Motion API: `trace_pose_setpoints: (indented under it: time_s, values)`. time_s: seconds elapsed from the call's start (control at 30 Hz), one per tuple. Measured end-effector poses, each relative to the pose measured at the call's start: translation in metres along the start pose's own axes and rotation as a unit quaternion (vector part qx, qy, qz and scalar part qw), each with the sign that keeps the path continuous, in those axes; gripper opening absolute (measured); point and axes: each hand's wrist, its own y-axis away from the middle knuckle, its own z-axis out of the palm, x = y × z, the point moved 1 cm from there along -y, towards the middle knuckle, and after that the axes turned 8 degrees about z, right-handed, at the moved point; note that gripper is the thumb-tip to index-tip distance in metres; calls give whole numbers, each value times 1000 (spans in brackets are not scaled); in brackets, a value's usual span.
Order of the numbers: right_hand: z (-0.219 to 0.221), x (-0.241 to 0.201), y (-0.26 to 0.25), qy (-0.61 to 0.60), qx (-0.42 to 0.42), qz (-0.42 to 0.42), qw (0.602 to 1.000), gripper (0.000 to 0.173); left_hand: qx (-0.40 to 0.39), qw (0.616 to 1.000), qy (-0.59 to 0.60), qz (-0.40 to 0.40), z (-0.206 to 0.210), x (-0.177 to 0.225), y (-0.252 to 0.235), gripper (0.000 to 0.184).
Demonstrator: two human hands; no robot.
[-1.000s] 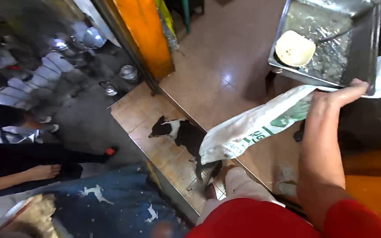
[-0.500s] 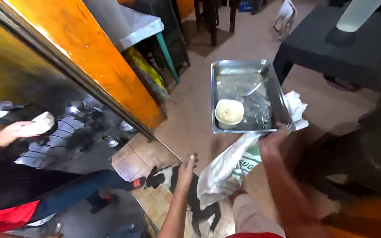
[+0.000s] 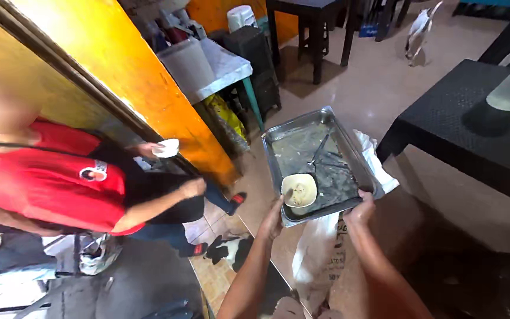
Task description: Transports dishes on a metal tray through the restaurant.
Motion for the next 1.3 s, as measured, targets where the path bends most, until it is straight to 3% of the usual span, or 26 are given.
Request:
trace_pose_setpoints:
  time_s: [0.3, 0.47, 0.53, 0.77, 1.0, 1.13, 1.3]
  values:
    - [57, -5, -34, 47, -50, 1, 998, 23, 70, 995, -40, 66, 11, 24, -45, 40]
    - [75, -5, -66, 111, -157, -137, 972, 69, 84, 994, 7, 74, 7, 23, -76, 40]
    - [82, -5, -78, 108, -152, -129, 974, 74, 94, 993, -5, 78, 4, 25, -85, 40]
    - [95, -15, -130, 103, -59, 6, 993, 34, 121, 985, -117, 45, -10, 47, -105, 41]
    - [102, -33, -189, 243, -7, 44, 969, 44, 146, 986, -50, 57, 5, 39, -92, 42]
    - [118, -34, -221, 165, -18, 86, 982, 31, 168, 984, -38, 43, 20, 29, -90, 42]
    - [130, -31, -262, 110, 23, 143, 983, 32, 190, 980, -46, 31, 36, 23, -94, 41]
